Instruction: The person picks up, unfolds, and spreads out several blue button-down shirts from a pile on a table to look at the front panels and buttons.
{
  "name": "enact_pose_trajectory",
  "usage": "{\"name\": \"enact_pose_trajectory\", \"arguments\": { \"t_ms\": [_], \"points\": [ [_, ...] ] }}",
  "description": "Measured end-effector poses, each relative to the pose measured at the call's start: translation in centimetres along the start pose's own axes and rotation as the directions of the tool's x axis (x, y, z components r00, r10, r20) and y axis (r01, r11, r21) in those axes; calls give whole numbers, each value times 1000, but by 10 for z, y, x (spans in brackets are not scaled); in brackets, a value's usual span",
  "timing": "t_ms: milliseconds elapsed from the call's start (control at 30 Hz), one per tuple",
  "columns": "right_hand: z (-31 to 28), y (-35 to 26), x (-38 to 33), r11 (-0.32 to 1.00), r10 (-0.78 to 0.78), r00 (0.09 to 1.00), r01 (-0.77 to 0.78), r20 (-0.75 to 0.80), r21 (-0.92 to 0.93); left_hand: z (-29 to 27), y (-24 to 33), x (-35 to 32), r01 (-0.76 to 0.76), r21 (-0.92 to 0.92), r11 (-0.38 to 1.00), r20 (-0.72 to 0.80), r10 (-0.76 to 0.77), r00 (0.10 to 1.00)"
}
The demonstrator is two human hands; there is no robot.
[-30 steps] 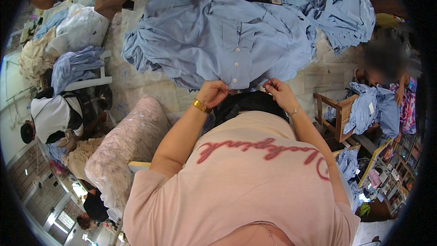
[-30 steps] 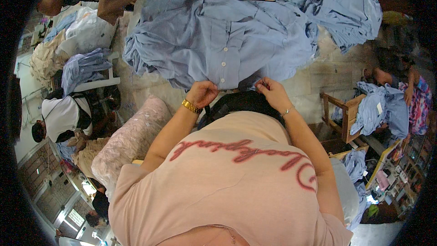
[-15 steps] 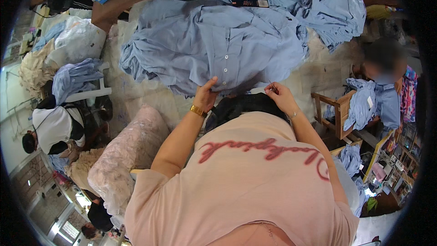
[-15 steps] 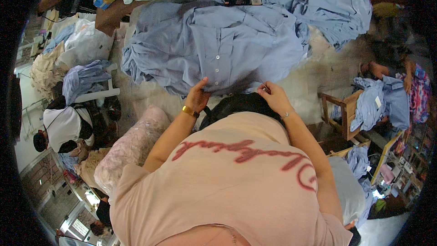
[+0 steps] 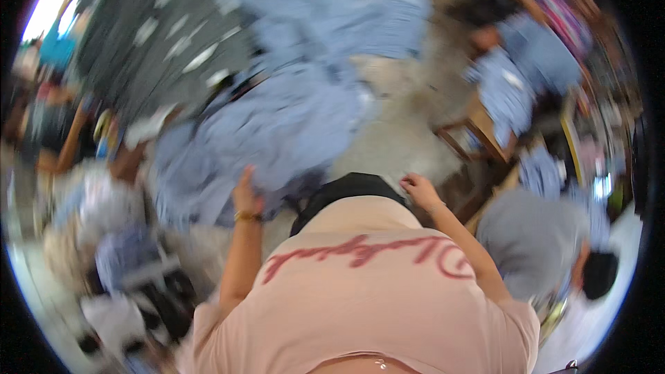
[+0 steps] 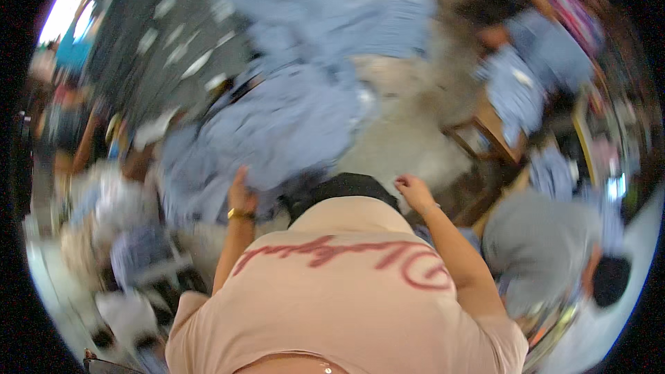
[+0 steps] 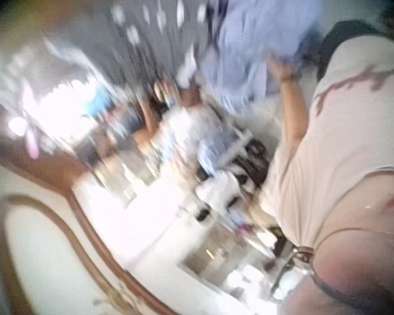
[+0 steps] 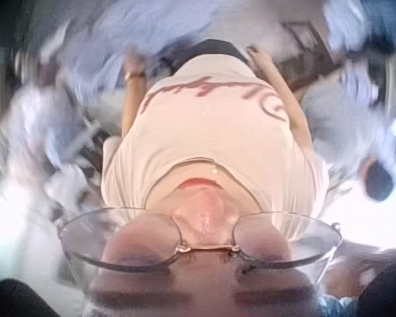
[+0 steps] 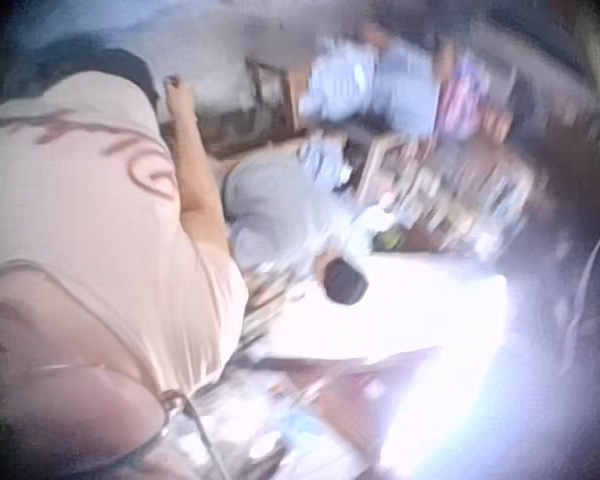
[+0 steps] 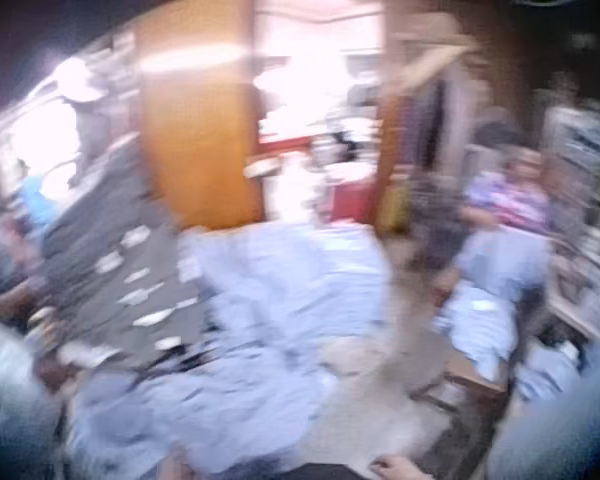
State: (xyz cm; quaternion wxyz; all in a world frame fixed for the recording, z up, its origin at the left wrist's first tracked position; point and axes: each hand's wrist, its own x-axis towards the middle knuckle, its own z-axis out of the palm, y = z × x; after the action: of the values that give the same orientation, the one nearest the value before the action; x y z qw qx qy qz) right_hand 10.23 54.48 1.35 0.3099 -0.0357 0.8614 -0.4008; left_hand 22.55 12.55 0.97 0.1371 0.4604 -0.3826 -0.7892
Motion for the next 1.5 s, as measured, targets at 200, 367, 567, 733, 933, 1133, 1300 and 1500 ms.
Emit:
{"name": "enact_pose_trajectory", "arguments": {
  "t_ms": [200,367,567,733,933,1133,1300,1500],
  "points": [
    [5,91,-56,986,168,931,-164,-325,41,148,69,-69,-177,200,964,598,23,801],
    [53,142,-110,850,465,781,-262,-416,457,250,15,-117,-205,346,916,868,-229,441],
    [122,185,-167,457,752,553,-45,-358,889,310,-57,-162,127,619,775,720,-625,302],
    [88,125,-203,222,726,485,505,-487,834,339,-97,-213,224,727,650,640,-758,124],
    [-11,19,-206,888,242,102,379,-965,262,366,-127,-269,444,774,451,532,-844,-70],
    [-71,-6,-241,976,70,-116,212,-991,45,398,-138,-302,-846,415,335,17,-932,-361],
    [-57,33,-221,46,365,832,432,-417,901,395,-176,-332,-700,-123,704,-457,-666,-589],
    [8,15,-268,-139,622,622,686,-476,714,392,-199,-329,-786,549,285,-415,-723,-552]
  ]
}}
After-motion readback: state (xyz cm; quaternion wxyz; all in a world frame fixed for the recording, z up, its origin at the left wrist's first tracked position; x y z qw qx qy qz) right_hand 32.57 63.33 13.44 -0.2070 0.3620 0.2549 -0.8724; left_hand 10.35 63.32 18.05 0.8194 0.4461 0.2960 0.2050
